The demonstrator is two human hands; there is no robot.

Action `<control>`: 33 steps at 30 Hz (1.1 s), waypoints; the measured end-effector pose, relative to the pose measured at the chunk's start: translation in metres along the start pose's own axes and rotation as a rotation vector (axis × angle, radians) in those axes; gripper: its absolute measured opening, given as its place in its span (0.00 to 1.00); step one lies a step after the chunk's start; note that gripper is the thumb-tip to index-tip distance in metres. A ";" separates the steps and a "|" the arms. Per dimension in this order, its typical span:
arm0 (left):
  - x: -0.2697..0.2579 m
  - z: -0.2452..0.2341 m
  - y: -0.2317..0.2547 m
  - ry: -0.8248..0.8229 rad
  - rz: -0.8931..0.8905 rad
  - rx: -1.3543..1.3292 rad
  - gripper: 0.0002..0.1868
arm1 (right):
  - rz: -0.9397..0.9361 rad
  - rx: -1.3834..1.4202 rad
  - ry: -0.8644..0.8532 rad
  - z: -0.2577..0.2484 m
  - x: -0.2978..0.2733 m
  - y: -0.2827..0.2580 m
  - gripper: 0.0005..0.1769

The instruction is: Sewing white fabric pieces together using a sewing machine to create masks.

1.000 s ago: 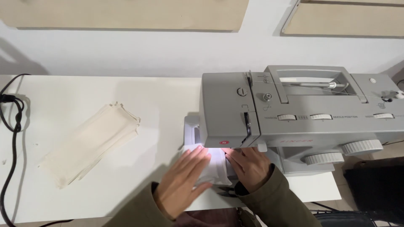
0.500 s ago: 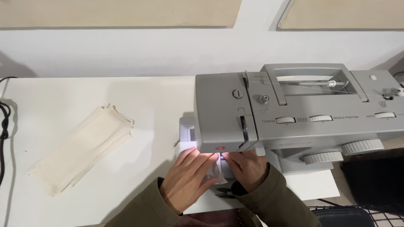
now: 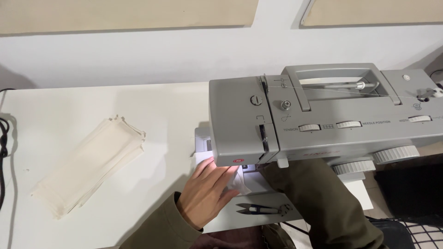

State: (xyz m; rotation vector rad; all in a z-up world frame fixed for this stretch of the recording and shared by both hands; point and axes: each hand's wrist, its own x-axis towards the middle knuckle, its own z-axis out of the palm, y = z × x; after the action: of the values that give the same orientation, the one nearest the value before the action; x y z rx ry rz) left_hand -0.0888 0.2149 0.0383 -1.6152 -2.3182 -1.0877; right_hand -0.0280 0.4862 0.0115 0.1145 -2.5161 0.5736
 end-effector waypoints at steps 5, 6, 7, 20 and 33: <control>-0.002 0.004 -0.003 -0.016 -0.025 -0.008 0.29 | -0.048 0.043 0.006 0.003 0.003 0.008 0.13; -0.003 0.005 -0.004 -0.012 -0.022 -0.009 0.28 | -0.056 0.052 0.009 0.004 0.003 0.009 0.14; -0.002 0.005 -0.004 -0.014 -0.022 -0.010 0.28 | -0.064 0.060 0.011 0.003 0.002 0.009 0.14; -0.003 -0.017 0.013 -0.033 -0.004 -0.004 0.31 | 0.121 0.324 -0.041 -0.023 -0.017 -0.034 0.17; -0.036 0.001 0.024 0.015 0.090 0.029 0.21 | 0.216 0.080 -0.064 -0.010 -0.057 -0.089 0.13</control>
State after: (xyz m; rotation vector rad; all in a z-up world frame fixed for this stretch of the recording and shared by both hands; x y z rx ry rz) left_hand -0.0524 0.1917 0.0319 -1.6776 -2.2181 -1.0388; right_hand 0.0426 0.4080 0.0222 -0.1127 -2.5860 0.7689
